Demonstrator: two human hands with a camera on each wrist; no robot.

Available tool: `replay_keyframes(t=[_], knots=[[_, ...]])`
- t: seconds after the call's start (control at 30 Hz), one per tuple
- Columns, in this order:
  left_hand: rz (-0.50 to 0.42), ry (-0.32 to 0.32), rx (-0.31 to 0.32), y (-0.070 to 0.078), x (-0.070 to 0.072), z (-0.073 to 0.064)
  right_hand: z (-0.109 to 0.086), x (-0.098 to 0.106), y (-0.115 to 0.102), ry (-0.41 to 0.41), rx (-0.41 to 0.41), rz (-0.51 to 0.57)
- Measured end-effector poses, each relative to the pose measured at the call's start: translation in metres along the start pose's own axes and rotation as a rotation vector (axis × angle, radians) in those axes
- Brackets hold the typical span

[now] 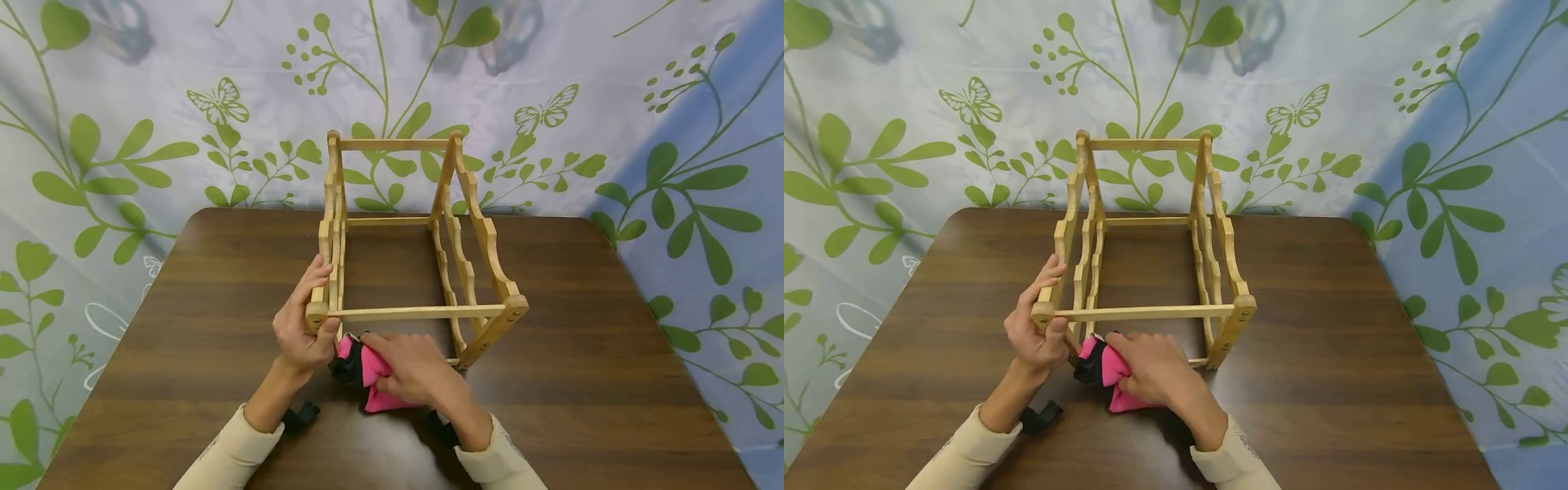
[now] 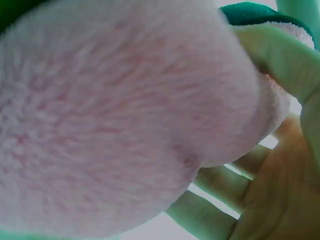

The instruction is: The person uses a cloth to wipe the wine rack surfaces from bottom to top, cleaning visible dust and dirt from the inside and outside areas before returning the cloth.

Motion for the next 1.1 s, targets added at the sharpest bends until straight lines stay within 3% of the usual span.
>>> replay_keyframes(t=[0.07, 0.13, 0.23, 0.37, 0.43, 0.6, 0.7, 0.83, 1.1], knots=[[0.002, 0.008, -0.010, 0.001, 0.000, 0.001, 0.000, 0.011, 0.008, 0.055, -0.013, 0.044], [0.004, 0.015, -0.019, 0.002, 0.001, 0.001, -0.001, 0.025, 0.017, 0.163, -0.044, 0.084], [0.006, 0.014, -0.028, 0.004, 0.002, 0.003, -0.001, 0.051, 0.032, 0.427, -0.115, 0.166], [0.012, -0.001, -0.046, 0.010, 0.003, 0.004, -0.002, 0.083, 0.050, 0.877, -0.192, 0.342], [0.011, -0.014, -0.057, 0.013, 0.003, 0.004, -0.002, 0.094, 0.056, 1.062, -0.214, 0.422], [0.011, -0.020, -0.065, 0.017, 0.005, 0.006, 0.015, 0.113, 0.071, 1.388, -0.196, 0.594], [0.011, -0.013, -0.068, 0.017, 0.007, 0.005, 0.033, 0.121, 0.077, 1.490, -0.202, 0.685], [-0.014, -0.045, -0.077, 0.015, 0.006, 0.002, 0.051, 0.134, 0.087, 1.539, -0.266, 0.748], [-0.028, -0.089, -0.072, 0.012, 0.003, -0.004, 0.078, 0.145, 0.114, 1.505, -0.302, 0.797]])
Point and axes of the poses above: each hand's wrist, its own z-axis towards the middle knuckle, its own x-axis out of the back of the hand, y = z × x, the point moved 6 cm from there along z, towards the middle knuckle, and after that the axes turned 5 degrees about -y, right-handed, at the moved point
